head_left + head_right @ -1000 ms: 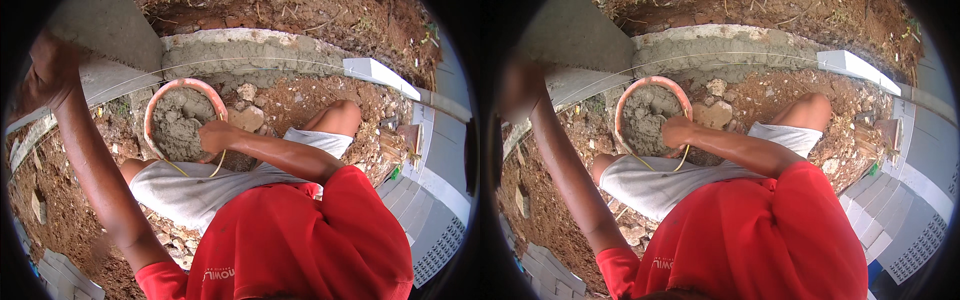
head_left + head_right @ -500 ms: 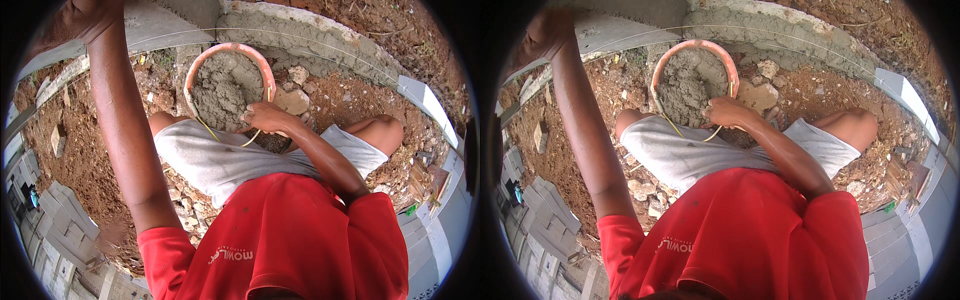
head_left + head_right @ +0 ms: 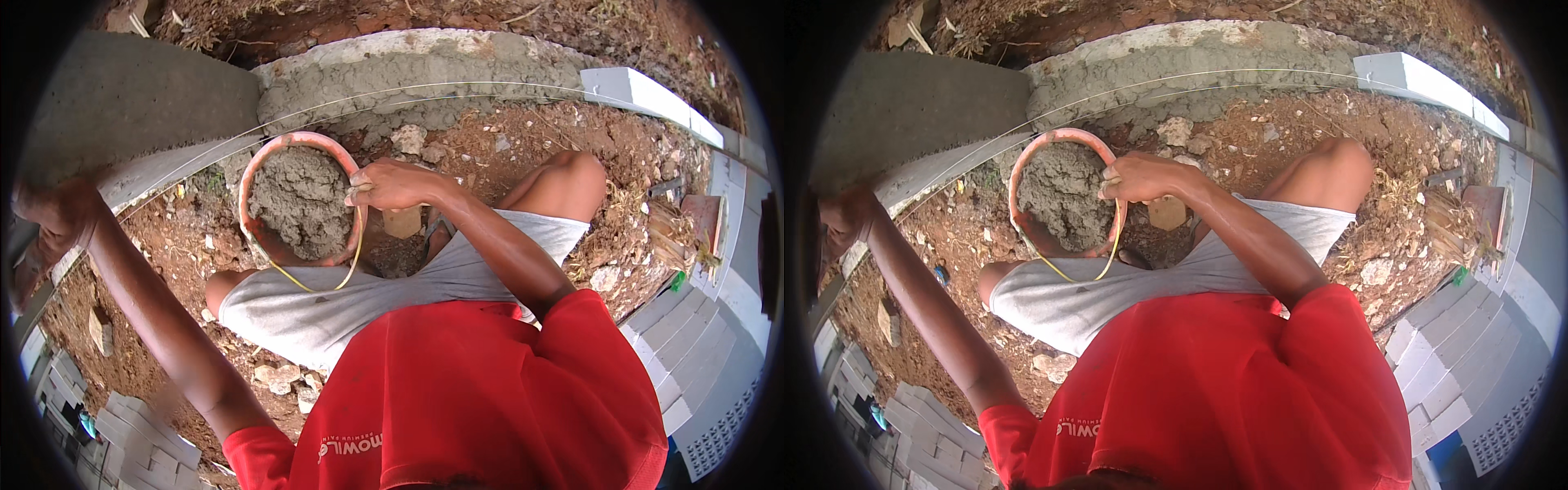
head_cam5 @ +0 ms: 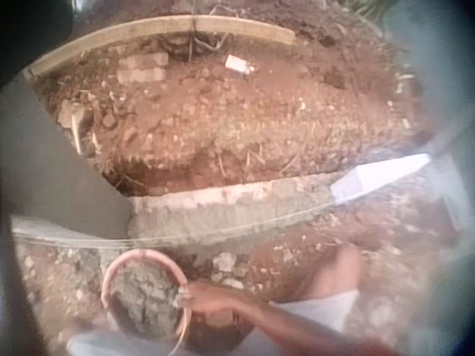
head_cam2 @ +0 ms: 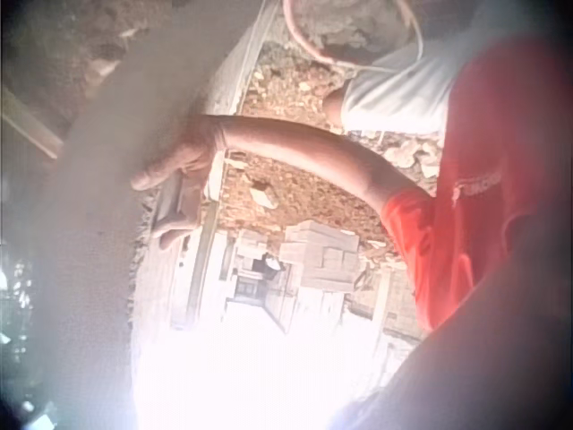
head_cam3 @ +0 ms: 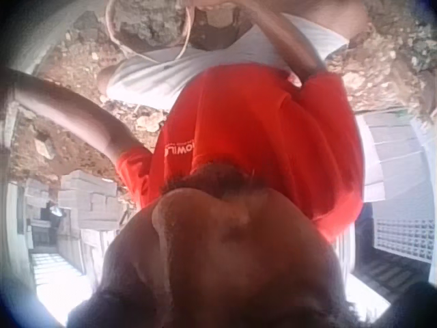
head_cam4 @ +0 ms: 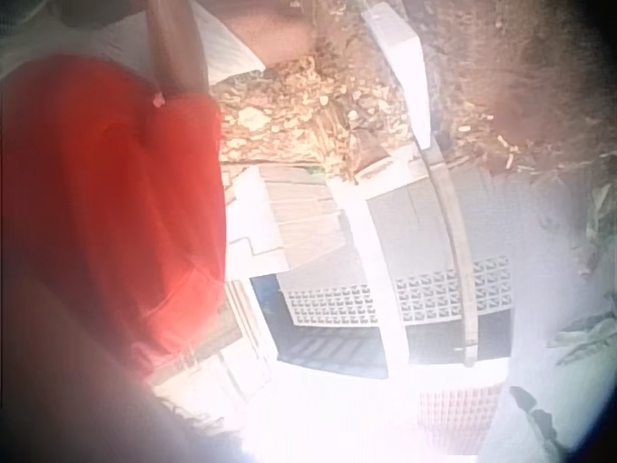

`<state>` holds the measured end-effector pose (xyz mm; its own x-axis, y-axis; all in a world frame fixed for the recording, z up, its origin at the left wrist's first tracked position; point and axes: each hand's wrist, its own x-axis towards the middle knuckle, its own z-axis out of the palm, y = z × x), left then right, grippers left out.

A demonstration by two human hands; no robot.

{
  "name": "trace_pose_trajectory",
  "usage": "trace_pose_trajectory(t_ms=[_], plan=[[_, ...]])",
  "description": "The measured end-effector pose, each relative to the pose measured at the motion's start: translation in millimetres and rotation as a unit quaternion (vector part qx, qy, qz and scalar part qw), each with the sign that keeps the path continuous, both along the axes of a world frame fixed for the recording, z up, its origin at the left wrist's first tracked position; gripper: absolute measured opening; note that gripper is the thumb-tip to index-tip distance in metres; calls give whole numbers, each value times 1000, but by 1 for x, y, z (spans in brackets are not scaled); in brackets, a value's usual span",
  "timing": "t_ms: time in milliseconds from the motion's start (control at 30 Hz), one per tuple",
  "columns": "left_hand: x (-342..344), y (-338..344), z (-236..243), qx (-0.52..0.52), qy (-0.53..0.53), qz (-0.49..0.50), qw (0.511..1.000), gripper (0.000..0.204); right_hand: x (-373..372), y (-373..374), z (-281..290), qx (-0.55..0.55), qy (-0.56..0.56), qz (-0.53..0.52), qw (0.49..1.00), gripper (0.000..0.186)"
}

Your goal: The person scoops cement from a bucket with a trowel and spreads it along a foundation trench. They then place a white rectangular tile onto the wet cement and tap it with a hammer to level and secure it.

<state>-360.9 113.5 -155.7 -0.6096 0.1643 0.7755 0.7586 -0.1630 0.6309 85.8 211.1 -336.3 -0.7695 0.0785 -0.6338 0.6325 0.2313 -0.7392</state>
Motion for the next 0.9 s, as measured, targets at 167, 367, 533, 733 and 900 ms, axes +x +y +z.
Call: trace_pose_trajectory(t_ms=[167,367,533,733,900], plan=[[-4,2,3,12,-73,-50,996,44,73,64,18,-13,-33,-93,995,57],[1,-11,1,61,-177,-167,968,43,168,155,40,274,-110,-115,948,43],[-35,-28,-5,137,-178,-235,946,58,224,214,-22,494,-161,-131,844,28],[91,37,17,175,81,-95,977,65,222,203,-26,497,-139,-306,800,41],[83,20,31,103,239,179,949,65,239,185,32,453,-224,-331,797,37]])
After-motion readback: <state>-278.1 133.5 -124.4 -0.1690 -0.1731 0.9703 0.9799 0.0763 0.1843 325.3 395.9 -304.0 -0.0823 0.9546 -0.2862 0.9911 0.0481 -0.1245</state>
